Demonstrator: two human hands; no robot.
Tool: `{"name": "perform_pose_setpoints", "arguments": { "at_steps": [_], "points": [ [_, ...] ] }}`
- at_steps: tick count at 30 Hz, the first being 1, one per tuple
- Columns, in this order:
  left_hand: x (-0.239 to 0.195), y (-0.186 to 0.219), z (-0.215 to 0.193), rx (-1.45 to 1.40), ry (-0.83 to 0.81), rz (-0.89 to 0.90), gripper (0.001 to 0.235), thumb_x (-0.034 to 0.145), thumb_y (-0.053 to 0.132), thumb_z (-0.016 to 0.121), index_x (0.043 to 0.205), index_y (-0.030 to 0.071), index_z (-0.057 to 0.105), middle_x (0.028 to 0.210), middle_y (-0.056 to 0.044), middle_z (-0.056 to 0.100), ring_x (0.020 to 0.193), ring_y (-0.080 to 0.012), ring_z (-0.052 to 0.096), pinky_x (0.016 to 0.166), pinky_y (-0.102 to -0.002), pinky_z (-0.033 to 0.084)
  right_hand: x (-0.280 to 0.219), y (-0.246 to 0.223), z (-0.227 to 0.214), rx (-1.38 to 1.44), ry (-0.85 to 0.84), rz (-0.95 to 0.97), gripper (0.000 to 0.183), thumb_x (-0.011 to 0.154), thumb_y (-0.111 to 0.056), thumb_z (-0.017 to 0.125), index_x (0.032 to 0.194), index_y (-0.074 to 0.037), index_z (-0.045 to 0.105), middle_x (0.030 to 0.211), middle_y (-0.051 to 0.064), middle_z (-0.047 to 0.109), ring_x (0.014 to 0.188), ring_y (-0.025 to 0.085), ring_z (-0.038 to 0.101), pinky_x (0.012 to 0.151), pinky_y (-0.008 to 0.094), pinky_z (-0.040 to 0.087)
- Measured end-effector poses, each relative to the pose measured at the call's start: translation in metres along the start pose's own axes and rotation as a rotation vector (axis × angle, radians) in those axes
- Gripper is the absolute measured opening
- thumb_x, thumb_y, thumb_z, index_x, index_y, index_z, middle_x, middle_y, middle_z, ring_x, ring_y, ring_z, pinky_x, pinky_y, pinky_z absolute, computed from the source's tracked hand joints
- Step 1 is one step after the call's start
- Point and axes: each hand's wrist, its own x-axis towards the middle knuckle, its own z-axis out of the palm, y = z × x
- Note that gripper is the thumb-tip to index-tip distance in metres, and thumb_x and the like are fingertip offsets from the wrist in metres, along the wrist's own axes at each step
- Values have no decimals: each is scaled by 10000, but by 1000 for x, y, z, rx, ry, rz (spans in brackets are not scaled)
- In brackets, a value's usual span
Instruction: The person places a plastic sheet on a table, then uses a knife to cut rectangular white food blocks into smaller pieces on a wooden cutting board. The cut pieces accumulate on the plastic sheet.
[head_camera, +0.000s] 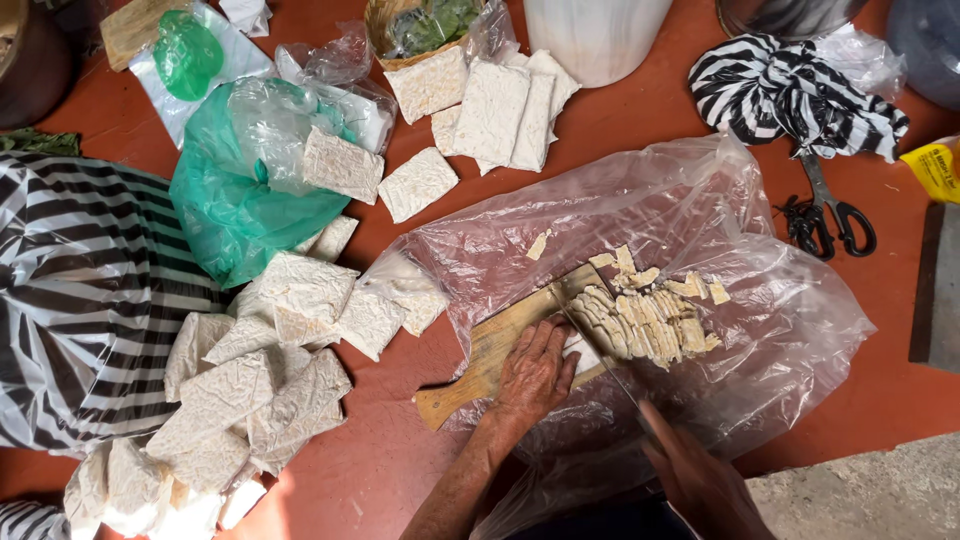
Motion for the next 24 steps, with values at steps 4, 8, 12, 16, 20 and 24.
{"name": "perform_pose_setpoints", "arguments": {
  "at_steps": [4, 8, 12, 16, 20, 24],
  "points": [
    [-6, 1, 1, 2, 5, 12, 354, 951, 126, 694, 1285, 37, 616, 1336, -120, 567, 1169, -307, 588, 1031, -440, 511, 44, -7, 17, 17, -47, 46, 593, 997, -337, 553, 1561, -263, 385, 1318, 151, 661, 1128, 366, 679, 941, 455, 547],
    [-10, -2, -6, -12, 69, 90, 363, 926, 117, 707, 1274, 45, 636, 1380, -153, 520, 1252, -336, 546, 1050, -440, 501, 54, -6, 9, 155, -45, -64, 612, 987, -335, 546, 1555, -219, 349, 1404, 178, 603, 1223, 361, 640, 981, 464, 513],
    [-17, -5, -10, -54, 38, 54, 388, 921, 73, 681, 1309, 86, 655, 1364, -125, 531, 1248, -313, 552, 1050, -436, 501, 22, 0, -9, 124, -47, -30, 625, 968, -319, 581, 1549, -228, 371, 1400, 179, 616, 1236, 366, 641, 986, 455, 517],
    [-15, -8, -6, -112, 25, 32, 366, 955, 93, 681, 1318, 87, 640, 1348, -106, 541, 1249, -304, 556, 1062, -428, 494, -26, 5, -15, 59, 69, 1, 687, 900, -264, 662, 1553, -288, 449, 1301, 113, 700, 1128, 297, 740, 896, 411, 593],
    [-15, -12, -1, -112, 55, 41, 366, 946, 96, 683, 1308, 84, 632, 1336, -117, 545, 1245, -311, 558, 1073, -435, 482, -50, 20, -6, -32, 39, 65, 723, 872, -226, 686, 1546, -315, 440, 1164, 60, 742, 1035, 280, 760, 821, 393, 624],
    [-15, -10, 2, -195, 61, -31, 387, 923, 116, 713, 1297, 64, 626, 1334, -138, 551, 1221, -323, 564, 1051, -436, 479, -39, 35, 1, -101, -72, 125, 736, 891, -281, 650, 1573, -340, 377, 1122, 60, 713, 966, 283, 757, 793, 407, 624]
  ]
}}
